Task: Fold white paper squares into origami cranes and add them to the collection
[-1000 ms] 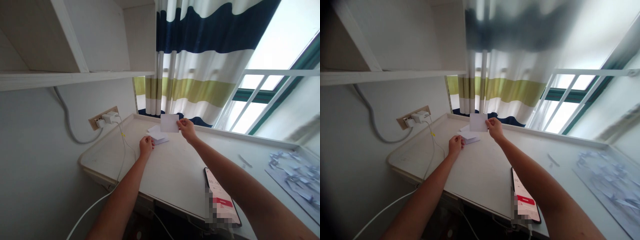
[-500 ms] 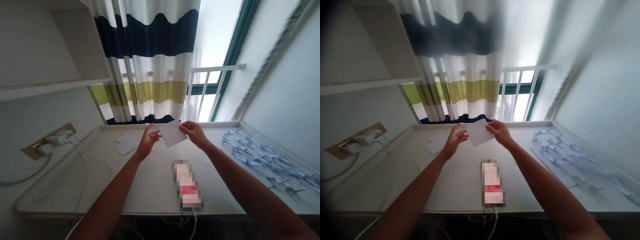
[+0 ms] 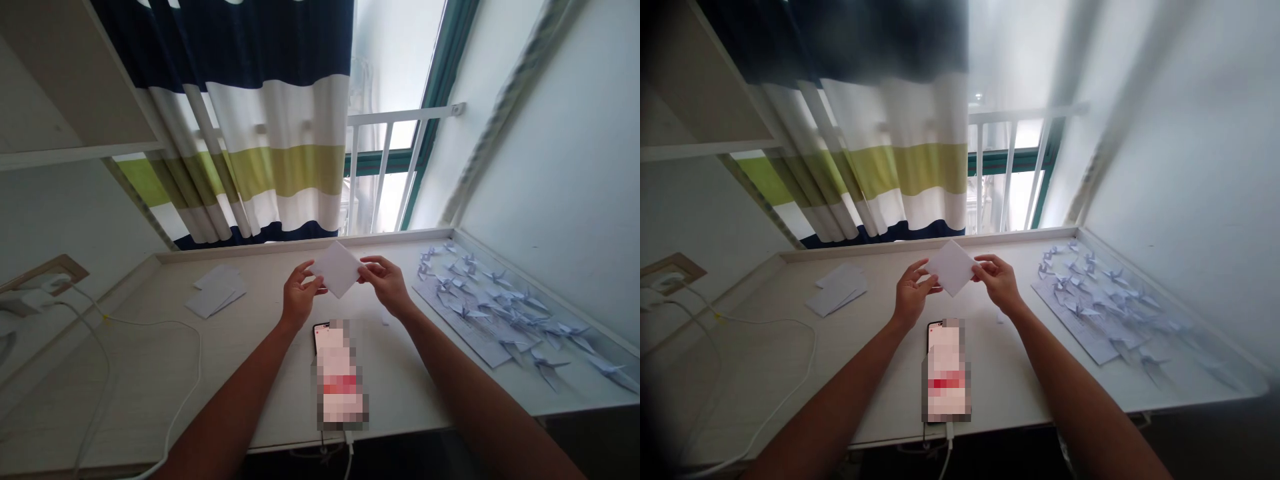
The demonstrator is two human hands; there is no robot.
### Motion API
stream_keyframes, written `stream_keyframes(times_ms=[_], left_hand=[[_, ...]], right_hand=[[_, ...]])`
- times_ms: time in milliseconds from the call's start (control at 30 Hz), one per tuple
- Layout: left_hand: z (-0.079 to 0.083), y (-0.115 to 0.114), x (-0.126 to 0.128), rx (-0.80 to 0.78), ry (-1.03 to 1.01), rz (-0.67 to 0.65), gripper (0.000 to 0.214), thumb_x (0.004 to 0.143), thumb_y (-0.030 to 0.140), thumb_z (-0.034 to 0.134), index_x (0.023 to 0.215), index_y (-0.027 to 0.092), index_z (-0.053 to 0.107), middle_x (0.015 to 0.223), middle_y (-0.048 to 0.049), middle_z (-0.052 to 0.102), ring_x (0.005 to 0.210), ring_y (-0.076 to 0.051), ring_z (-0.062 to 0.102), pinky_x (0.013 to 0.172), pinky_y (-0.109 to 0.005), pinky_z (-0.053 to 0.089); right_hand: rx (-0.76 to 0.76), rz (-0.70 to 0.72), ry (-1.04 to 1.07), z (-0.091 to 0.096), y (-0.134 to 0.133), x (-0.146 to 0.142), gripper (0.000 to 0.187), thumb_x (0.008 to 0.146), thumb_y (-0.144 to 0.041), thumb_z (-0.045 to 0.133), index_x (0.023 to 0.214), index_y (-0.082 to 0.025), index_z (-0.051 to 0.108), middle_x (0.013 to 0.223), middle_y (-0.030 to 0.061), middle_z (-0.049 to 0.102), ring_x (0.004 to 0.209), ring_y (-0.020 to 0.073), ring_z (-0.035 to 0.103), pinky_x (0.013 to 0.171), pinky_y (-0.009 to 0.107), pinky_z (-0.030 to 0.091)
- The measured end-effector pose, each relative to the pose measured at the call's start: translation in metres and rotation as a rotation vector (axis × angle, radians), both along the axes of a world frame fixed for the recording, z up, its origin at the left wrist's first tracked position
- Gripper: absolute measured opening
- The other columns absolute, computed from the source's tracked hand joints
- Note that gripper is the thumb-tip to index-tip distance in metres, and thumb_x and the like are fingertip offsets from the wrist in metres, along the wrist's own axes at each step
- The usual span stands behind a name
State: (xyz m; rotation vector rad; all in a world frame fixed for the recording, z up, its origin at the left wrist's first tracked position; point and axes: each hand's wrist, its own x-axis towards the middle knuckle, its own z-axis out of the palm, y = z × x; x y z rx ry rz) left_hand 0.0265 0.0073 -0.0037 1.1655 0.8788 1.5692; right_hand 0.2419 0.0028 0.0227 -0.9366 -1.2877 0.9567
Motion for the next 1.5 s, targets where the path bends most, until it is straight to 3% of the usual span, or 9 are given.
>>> stream_keyframes(times_ms=[67, 167, 400, 733, 900, 1100, 1333, 1500], left_hand=[[-0.004, 0.002, -0.005, 0.002, 0.053, -0.021, 0.041, 0.072, 0.04, 0.084, 0.106, 0.017, 0.074, 0.093, -0.0032, 0.07, 0.076, -0.016, 0.071, 0.071, -0.036, 0.065], [-0.008, 0.005, -0.014, 0.013, 0.109, -0.057, 0.042, 0.073, 0.039, 0.084, 0.107, 0.018, 0.075, 0.083, -0.0009, 0.069, 0.078, -0.017, 0.07, 0.07, -0.035, 0.064], [-0.014, 0.012, -0.029, 0.032, 0.238, -0.062, 0.037, 0.069, 0.038, 0.086, 0.1, 0.018, 0.078, 0.1, -0.0075, 0.076, 0.08, -0.017, 0.069, 0.072, -0.034, 0.059], [-0.015, 0.015, -0.038, 0.114, 0.413, 0.092, 0.039, 0.07, 0.037, 0.086, 0.106, 0.023, 0.08, 0.087, -0.0031, 0.077, 0.081, -0.019, 0.07, 0.089, -0.037, 0.056], [-0.014, 0.011, -0.037, 0.157, 0.463, 0.04, 0.025, 0.076, 0.039, 0.082, 0.096, 0.024, 0.082, 0.096, -0.0053, 0.08, 0.09, -0.023, 0.073, 0.088, -0.039, 0.057], [-0.017, 0.017, -0.042, 0.1, 0.472, 0.056, 0.028, 0.074, 0.042, 0.083, 0.094, 0.022, 0.082, 0.095, -0.0074, 0.081, 0.089, -0.026, 0.075, 0.086, -0.041, 0.059], [-0.017, 0.022, -0.047, 0.045, 0.486, 0.02, 0.03, 0.071, 0.044, 0.085, 0.089, 0.02, 0.082, 0.088, -0.0078, 0.08, 0.081, -0.025, 0.074, 0.08, -0.038, 0.059], [-0.02, 0.023, -0.047, 0.026, 0.497, 0.0, 0.034, 0.074, 0.045, 0.083, 0.099, 0.021, 0.082, 0.096, -0.009, 0.08, 0.081, -0.023, 0.072, 0.078, -0.036, 0.057]], right_hand=[[-0.002, -0.015, 0.012, -0.008, 0.001, 0.001, 0.036, 0.073, -0.048, 0.084, 0.091, -0.02, 0.072, 0.074, 0.0029, 0.072, 0.066, 0.0172, 0.065, 0.072, 0.038, 0.057], [-0.014, 0.0, -0.031, -0.012, 0.002, 0.006, 0.037, 0.07, -0.049, 0.086, 0.09, -0.02, 0.074, 0.076, 0.0031, 0.072, 0.069, 0.0176, 0.065, 0.073, 0.037, 0.056], [-0.048, 0.045, -0.103, -0.014, 0.001, 0.01, 0.04, 0.067, -0.049, 0.087, 0.091, -0.021, 0.074, 0.08, 0.0036, 0.072, 0.076, 0.0197, 0.067, 0.076, 0.038, 0.057], [0.009, -0.065, -0.263, -0.03, 0.01, 0.016, 0.031, 0.074, -0.046, 0.082, 0.095, -0.023, 0.08, 0.088, 0.0062, 0.079, 0.085, 0.0257, 0.073, 0.084, 0.042, 0.057], [0.049, -0.083, -0.395, -0.025, 0.008, 0.019, 0.024, 0.08, -0.045, 0.076, 0.092, -0.024, 0.08, 0.085, 0.0052, 0.079, 0.081, 0.0251, 0.072, 0.08, 0.041, 0.056], [0.087, -0.101, -0.519, -0.021, 0.003, 0.013, 0.02, 0.085, -0.043, 0.071, 0.089, -0.024, 0.078, 0.086, 0.0054, 0.079, 0.08, 0.0246, 0.071, 0.079, 0.04, 0.054], [0.063, -0.045, -0.555, -0.022, 0.005, 0.013, 0.021, 0.086, -0.043, 0.069, 0.087, -0.024, 0.078, 0.082, 0.0043, 0.078, 0.077, 0.0236, 0.07, 0.076, 0.038, 0.054], [0.068, -0.061, -0.488, -0.023, 0.007, 0.014, 0.022, 0.083, -0.043, 0.072, 0.09, -0.023, 0.079, 0.086, 0.0056, 0.079, 0.082, 0.025, 0.072, 0.081, 0.039, 0.055]])
